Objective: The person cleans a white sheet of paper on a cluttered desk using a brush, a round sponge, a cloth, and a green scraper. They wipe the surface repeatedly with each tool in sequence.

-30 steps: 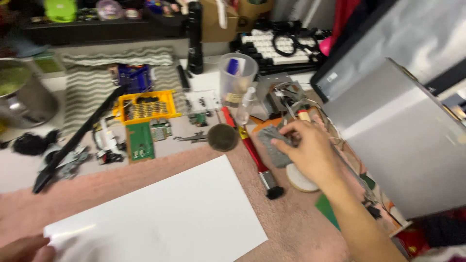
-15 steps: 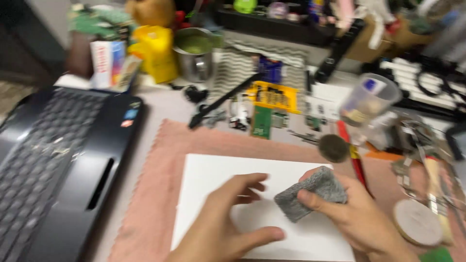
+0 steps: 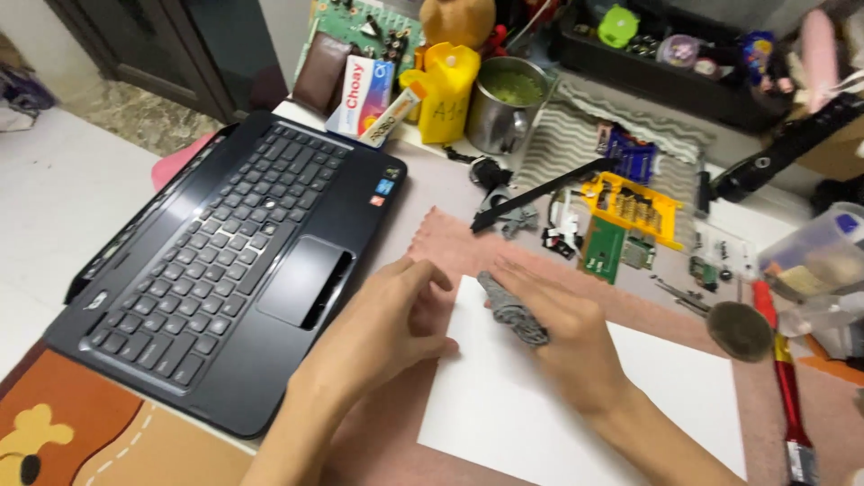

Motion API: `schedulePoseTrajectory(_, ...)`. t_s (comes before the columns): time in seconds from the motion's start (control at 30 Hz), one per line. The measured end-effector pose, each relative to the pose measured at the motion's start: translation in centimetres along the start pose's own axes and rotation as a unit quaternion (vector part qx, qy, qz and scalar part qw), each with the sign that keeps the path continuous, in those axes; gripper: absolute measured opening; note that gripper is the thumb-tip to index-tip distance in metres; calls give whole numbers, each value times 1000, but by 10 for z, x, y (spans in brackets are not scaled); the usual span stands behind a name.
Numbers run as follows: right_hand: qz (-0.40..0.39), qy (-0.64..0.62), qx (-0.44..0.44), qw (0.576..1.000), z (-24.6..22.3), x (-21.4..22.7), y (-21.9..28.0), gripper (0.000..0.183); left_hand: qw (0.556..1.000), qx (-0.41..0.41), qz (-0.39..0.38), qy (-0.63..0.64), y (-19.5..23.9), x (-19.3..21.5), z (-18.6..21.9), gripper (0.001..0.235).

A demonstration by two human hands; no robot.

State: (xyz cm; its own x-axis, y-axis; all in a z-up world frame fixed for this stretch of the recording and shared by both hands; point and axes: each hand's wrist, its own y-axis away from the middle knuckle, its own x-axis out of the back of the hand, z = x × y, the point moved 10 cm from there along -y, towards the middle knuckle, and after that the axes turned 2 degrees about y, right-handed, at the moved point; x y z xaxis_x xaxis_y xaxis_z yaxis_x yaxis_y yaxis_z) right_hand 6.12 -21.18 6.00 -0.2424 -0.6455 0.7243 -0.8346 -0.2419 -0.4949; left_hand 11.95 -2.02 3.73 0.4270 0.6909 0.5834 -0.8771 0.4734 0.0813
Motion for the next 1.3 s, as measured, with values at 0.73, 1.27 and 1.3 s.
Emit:
schedulePoseTrajectory(0.73,-198,52,-29,979,-18,-72,39,126,989,-128,-9,-75,-1,-8,10,96)
schedulePoseTrajectory(1.27,-150,53,-71,985,0,-66,7,103,980,-178,-66,-55,-12,-29,-3,126)
schedulePoseTrajectory(1.3,-153,41,-66,985,-1,-68,11,108,981,-172,-78,-51,-13,-31,-6,127)
